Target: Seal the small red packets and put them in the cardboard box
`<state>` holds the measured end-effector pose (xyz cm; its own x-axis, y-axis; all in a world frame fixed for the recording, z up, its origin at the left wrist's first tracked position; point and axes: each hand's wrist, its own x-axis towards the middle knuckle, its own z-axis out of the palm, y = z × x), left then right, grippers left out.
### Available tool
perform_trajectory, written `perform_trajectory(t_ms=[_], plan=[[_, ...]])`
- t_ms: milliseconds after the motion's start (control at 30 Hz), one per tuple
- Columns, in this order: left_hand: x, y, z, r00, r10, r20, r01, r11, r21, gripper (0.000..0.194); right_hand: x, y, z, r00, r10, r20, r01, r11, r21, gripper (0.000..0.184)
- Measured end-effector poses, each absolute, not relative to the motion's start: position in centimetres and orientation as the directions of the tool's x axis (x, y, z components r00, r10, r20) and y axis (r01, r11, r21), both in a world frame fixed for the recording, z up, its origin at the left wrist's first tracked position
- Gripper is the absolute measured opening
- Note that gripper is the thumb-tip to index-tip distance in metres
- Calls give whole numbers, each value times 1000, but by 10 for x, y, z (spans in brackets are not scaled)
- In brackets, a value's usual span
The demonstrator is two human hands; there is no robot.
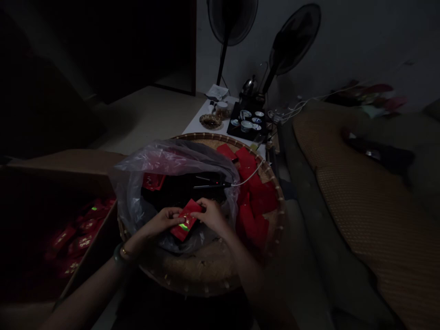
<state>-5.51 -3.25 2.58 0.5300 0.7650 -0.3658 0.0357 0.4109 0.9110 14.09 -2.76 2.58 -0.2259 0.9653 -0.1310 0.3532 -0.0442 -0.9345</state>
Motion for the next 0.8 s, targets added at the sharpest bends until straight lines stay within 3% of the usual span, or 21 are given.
perform_trajectory(t_ms=[100, 167, 333, 433, 500, 667, 800], plan=[[-55, -32, 27, 542, 756, -368, 12, 430, 903, 37, 137, -27, 20, -212, 968, -136, 278, -73, -958, 49], [-54, -32, 27, 560, 747, -357, 7, 427, 904, 41, 134, -26, 20, -220, 968, -122, 290, -55, -956, 54], [-53, -33, 22, 555, 744, -372, 83, 395, 915, 31, 124, -22, 27, -208, 976, -59, 466, 46, -883, 42], [-53, -34, 17, 541, 747, -385, 122, 383, 916, 28, 118, -17, 30, -245, 969, -25, 553, 119, -825, 23], [-53, -34, 16, 539, 752, -380, 125, 374, 919, 28, 115, -15, 29, -286, 958, 17, 589, 190, -786, 26], [-54, -34, 14, 557, 749, -359, 100, 368, 924, 36, 111, -14, 23, -272, 953, 131, 597, 274, -754, 33], [-54, -34, 10, 541, 760, -360, 108, 361, 926, 36, 116, -21, 30, -241, 943, 228, 519, 323, -791, 19]])
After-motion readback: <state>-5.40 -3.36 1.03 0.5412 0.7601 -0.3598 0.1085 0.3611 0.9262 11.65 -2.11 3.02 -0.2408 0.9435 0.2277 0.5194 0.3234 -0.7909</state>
